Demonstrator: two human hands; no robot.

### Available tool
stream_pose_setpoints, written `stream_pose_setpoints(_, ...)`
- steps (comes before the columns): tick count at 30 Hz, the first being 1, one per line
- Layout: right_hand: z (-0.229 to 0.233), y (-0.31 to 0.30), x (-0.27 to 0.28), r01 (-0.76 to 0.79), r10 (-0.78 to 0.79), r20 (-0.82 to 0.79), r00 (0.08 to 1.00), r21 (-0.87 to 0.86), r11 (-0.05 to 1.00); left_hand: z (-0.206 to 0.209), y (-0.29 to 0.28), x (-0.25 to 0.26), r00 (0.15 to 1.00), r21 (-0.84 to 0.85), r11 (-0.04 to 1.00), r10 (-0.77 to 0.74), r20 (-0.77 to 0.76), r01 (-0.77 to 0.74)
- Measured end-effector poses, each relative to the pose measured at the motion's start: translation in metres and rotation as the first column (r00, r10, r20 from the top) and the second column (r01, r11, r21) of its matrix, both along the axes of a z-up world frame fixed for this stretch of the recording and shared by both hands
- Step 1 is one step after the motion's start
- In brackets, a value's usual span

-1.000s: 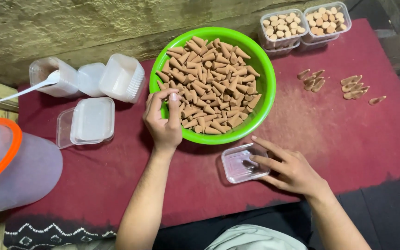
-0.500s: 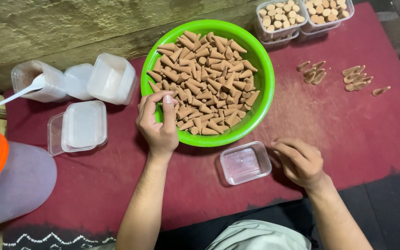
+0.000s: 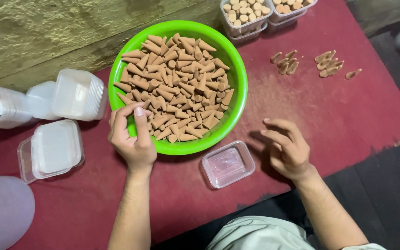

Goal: The person picks up cone-shaped incense from a large green bowl and places them into smaller clear plastic containers by hand.

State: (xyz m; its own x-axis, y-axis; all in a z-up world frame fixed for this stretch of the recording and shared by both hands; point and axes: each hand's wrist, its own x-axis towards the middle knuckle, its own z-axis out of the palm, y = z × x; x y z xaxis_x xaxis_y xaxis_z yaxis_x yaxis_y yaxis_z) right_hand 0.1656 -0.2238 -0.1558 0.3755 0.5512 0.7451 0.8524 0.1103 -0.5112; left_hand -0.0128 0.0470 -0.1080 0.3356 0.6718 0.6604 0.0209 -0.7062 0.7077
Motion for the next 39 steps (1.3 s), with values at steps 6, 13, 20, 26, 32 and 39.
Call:
stream_pose_setpoints(6,-0.008,-0.008,0.006,-0.023,0.017,0.057,0.998,0.118,0.993,-0.002,0.001,0.001,1.0,-0.013,1.0,0.003,0.019,-0.003)
stream_pose_setpoints(13,0.003,0.001,0.002,-0.051,0.052,-0.002,0.999,0.131,0.99,-0.004,0.001,0.001,1.0,-0.013,1.0,0.007,0.015,-0.007)
stream_pose_setpoints(20,0.006,0.003,0.001,-0.017,0.014,0.028,1.0,0.098,0.995,-0.003,0.001,0.001,1.0,-0.016,1.0,0.002,0.017,-0.002)
stream_pose_setpoints(26,-0.006,-0.01,0.002,-0.014,0.011,0.023,1.0,0.118,0.993,0.0,-0.003,0.001,0.999,0.008,0.999,0.033,-0.034,-0.033)
stream_pose_setpoints(32,0.002,-0.008,0.0,-0.039,0.039,0.0,0.999,0.05,0.998,0.002,-0.005,0.001,0.996,0.008,0.999,0.051,-0.072,-0.051)
stream_pose_setpoints(39,0.052,0.025,-0.002,-0.07,0.073,0.015,0.997,-0.145,0.987,-0.004,0.002,0.001,0.999,0.04,0.999,0.006,0.051,-0.008)
